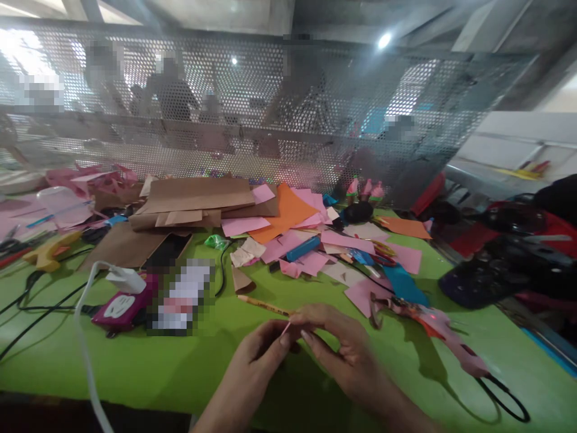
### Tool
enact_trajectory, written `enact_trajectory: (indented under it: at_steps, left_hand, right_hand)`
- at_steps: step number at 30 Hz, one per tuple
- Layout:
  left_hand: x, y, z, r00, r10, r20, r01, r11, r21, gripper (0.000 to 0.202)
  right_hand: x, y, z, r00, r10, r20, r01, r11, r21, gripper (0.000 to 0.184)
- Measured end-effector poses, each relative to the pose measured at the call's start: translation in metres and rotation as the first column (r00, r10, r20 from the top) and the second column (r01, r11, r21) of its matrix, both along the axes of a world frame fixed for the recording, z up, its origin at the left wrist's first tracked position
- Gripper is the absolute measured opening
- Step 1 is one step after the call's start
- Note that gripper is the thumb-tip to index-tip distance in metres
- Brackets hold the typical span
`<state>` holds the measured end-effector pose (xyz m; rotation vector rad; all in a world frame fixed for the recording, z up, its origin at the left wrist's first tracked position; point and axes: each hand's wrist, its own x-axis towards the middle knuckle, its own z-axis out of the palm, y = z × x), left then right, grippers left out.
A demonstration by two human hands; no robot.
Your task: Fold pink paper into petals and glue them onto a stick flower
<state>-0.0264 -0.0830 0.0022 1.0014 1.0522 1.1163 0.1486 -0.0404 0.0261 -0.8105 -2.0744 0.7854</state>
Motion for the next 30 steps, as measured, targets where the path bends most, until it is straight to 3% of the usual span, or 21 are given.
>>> enact_trajectory:
  at_steps: [3, 7, 12, 14, 16, 19, 21, 23, 26, 30]
  left_hand:
    - [0.001, 0.002, -0.002, 0.998, 0.057, 0.019, -0.057, 0.998, -0.006, 0.036]
    - [0.003, 0.001, -0.004, 0.988, 0.15, 0.037, -0.146, 0.986, -0.082, 0.047]
    - [0.006, -0.006, -0.013, 0.991, 0.076, 0.11, -0.069, 0.996, -0.064, 0.073]
    - [0.002, -0.01, -0.015, 0.998, 0.043, 0.045, -0.043, 0.999, -0.008, 0.063]
    - [-0.007, -0.011, -0.017, 0.986, 0.087, -0.144, -0.068, 0.989, 0.13, 0.048]
    - [-0.024, -0.009, -0.017, 0.814, 0.261, -0.519, 0.014, 0.885, 0.466, 0.041]
    - [-0.032, -0.007, -0.016, 0.675, 0.352, -0.648, 0.157, 0.79, 0.593, 0.045]
    - [-0.034, -0.004, -0.016, 0.589, 0.412, -0.695, 0.269, 0.712, 0.649, 0.044]
    - [-0.029, -0.001, -0.018, 0.545, 0.446, -0.71, 0.363, 0.637, 0.68, 0.032]
    - [-0.022, 0.003, -0.025, 0.533, 0.535, -0.656, 0.382, 0.54, 0.75, 0.025]
  right_hand:
    - [-0.002, 0.001, -0.004, 0.998, -0.038, -0.055, 0.031, 0.993, -0.115, 0.025]
    - [-0.003, 0.008, -0.009, 0.975, -0.194, -0.109, 0.167, 0.962, -0.218, 0.024]
    - [-0.006, 0.015, -0.014, 0.925, -0.292, -0.242, 0.154, 0.873, -0.463, 0.026]
    - [-0.006, 0.018, -0.013, 0.91, -0.307, -0.278, 0.118, 0.836, -0.536, 0.027]
    - [-0.004, 0.022, -0.009, 0.916, -0.279, -0.289, 0.065, 0.814, -0.577, 0.029]
    - [-0.001, 0.029, -0.004, 0.943, -0.195, -0.269, -0.011, 0.79, -0.614, 0.03]
    - [0.0, 0.031, -0.003, 0.955, -0.145, -0.257, -0.047, 0.784, -0.618, 0.029]
    - [-0.001, 0.032, -0.004, 0.961, -0.107, -0.255, -0.077, 0.782, -0.618, 0.029]
    - [-0.004, 0.032, -0.009, 0.969, -0.089, -0.231, -0.08, 0.77, -0.633, 0.028]
    - [-0.003, 0.032, -0.014, 0.983, -0.082, -0.167, -0.041, 0.781, -0.623, 0.027]
